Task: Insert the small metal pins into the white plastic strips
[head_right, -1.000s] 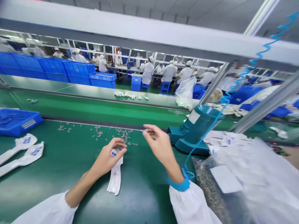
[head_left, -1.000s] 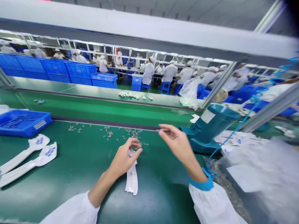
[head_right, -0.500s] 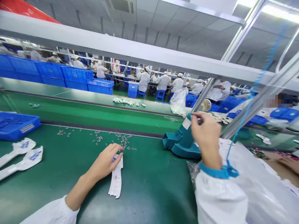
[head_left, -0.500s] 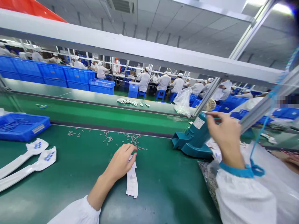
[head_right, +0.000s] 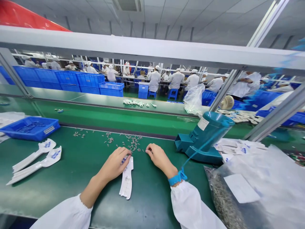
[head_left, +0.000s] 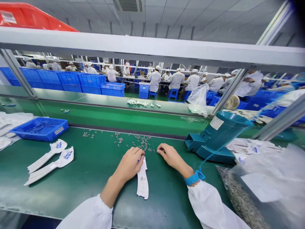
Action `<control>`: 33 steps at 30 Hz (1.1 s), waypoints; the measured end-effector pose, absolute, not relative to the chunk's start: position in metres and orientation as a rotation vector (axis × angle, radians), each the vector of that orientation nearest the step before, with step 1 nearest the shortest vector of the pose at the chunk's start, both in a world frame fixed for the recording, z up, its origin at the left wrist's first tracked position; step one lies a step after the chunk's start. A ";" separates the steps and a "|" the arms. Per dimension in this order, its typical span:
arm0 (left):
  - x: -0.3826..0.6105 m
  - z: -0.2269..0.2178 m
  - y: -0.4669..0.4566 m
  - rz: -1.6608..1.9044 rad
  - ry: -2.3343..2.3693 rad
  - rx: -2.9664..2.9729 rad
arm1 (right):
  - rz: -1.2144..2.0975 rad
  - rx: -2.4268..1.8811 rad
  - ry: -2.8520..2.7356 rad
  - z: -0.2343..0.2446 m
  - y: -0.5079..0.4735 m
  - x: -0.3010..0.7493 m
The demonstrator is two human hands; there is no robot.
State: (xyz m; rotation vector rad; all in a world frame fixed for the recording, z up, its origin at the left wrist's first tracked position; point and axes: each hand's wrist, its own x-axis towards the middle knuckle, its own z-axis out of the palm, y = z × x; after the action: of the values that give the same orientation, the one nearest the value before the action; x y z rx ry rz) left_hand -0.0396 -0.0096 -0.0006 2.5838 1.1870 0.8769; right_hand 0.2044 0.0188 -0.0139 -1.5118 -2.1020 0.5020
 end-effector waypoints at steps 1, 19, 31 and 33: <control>-0.039 0.000 -0.010 0.878 1.184 2.574 | 0.539 -1.492 -2.083 -0.011 0.017 0.204; -0.030 -0.002 -0.012 0.919 1.110 2.443 | 1.367 -1.136 -1.533 -0.001 -0.007 0.163; -0.047 0.008 -0.049 0.850 1.267 2.394 | 1.214 -1.171 -1.866 0.004 -0.018 0.163; -0.055 0.005 -0.069 0.806 1.320 2.361 | 1.272 -1.189 -1.975 0.008 -0.023 0.163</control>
State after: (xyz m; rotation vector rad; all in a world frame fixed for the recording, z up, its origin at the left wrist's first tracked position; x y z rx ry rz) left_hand -0.0549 -0.0692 0.0049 2.3608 1.3202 0.8063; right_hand 0.1627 -0.0228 0.0076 -1.1887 -1.9747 1.2721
